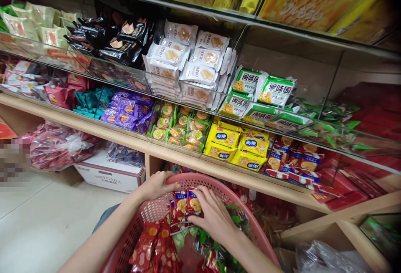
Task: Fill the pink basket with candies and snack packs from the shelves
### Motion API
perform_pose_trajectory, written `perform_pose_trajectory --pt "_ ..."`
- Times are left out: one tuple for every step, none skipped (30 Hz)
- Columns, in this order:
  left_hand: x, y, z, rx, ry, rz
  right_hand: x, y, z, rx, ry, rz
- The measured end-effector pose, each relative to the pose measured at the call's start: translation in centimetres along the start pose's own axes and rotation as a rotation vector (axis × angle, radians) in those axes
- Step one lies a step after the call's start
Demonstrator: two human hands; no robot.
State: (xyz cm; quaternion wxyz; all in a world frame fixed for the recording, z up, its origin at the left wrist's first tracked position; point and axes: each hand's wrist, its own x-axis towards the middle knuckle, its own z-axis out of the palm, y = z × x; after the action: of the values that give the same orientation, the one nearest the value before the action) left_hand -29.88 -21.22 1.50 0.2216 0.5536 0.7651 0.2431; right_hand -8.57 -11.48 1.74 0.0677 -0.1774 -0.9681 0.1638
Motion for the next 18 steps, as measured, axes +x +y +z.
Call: perform_pose_trajectory --pt "0.0 0.0 0.1 0.014 -0.003 -0.007 0.0 0.0 0.3 -0.028 -0.014 -0.010" --pt "0.0 0.1 0.1 0.037 -0.004 -0.018 0.0 0.2 0.5 -0.052 -0.023 -0.016" --pt "0.0 0.0 0.2 0.067 -0.004 -0.029 0.0 0.3 0.7 -0.074 -0.026 -0.021" --pt "0.0 -0.1 0.2 0.100 -0.007 -0.037 0.1 0.5 0.9 -0.095 -0.024 -0.027" --pt "0.1 -0.2 0.3 0.134 -0.008 -0.044 0.1 0.6 1.0 -0.117 -0.018 -0.037" --pt "0.1 -0.4 0.4 0.163 -0.008 -0.046 0.1 0.8 1.1 -0.140 -0.010 -0.049" --pt "0.2 -0.6 0.4 0.187 -0.010 -0.043 0.1 0.8 1.1 -0.165 -0.004 -0.061" --pt "0.3 -0.7 0.5 0.206 -0.003 -0.042 0.1 0.8 1.1 -0.190 0.000 -0.070" --pt "0.3 -0.9 0.6 0.220 -0.004 -0.039 0.0 0.8 1.1 -0.212 0.001 -0.075" --pt "0.4 -1.0 0.6 0.233 -0.009 -0.039 0.0 0.6 1.0 -0.229 0.003 -0.076" --pt "0.4 -1.1 0.7 0.249 -0.013 -0.045 -0.1 0.5 0.9 -0.241 0.005 -0.075" --pt "0.4 -1.1 0.7 0.275 -0.008 -0.044 -0.2 0.3 0.8 -0.248 0.010 -0.073" --pt "0.4 -1.2 0.8 0.316 0.019 -0.045 -0.3 0.1 0.6 -0.252 0.016 -0.073" --pt "0.4 -1.3 0.9 0.361 0.037 -0.050 -0.6 -0.1 0.3 -0.252 0.026 -0.078" --pt "0.4 -1.4 0.9 0.399 0.058 -0.054 -0.9 -0.3 -0.2 -0.248 0.043 -0.088" --pt "0.4 -1.5 1.0 0.427 0.065 -0.052 -1.3 -0.5 -0.8 -0.238 0.065 -0.103" --pt "0.3 -1.7 1.1 0.444 0.070 -0.049 -1.8 -0.5 -1.6 -0.222 0.093 -0.122" --pt "0.3 -1.8 1.1 0.455 0.073 -0.052 -2.4 -0.5 -2.6 -0.199 0.131 -0.136"
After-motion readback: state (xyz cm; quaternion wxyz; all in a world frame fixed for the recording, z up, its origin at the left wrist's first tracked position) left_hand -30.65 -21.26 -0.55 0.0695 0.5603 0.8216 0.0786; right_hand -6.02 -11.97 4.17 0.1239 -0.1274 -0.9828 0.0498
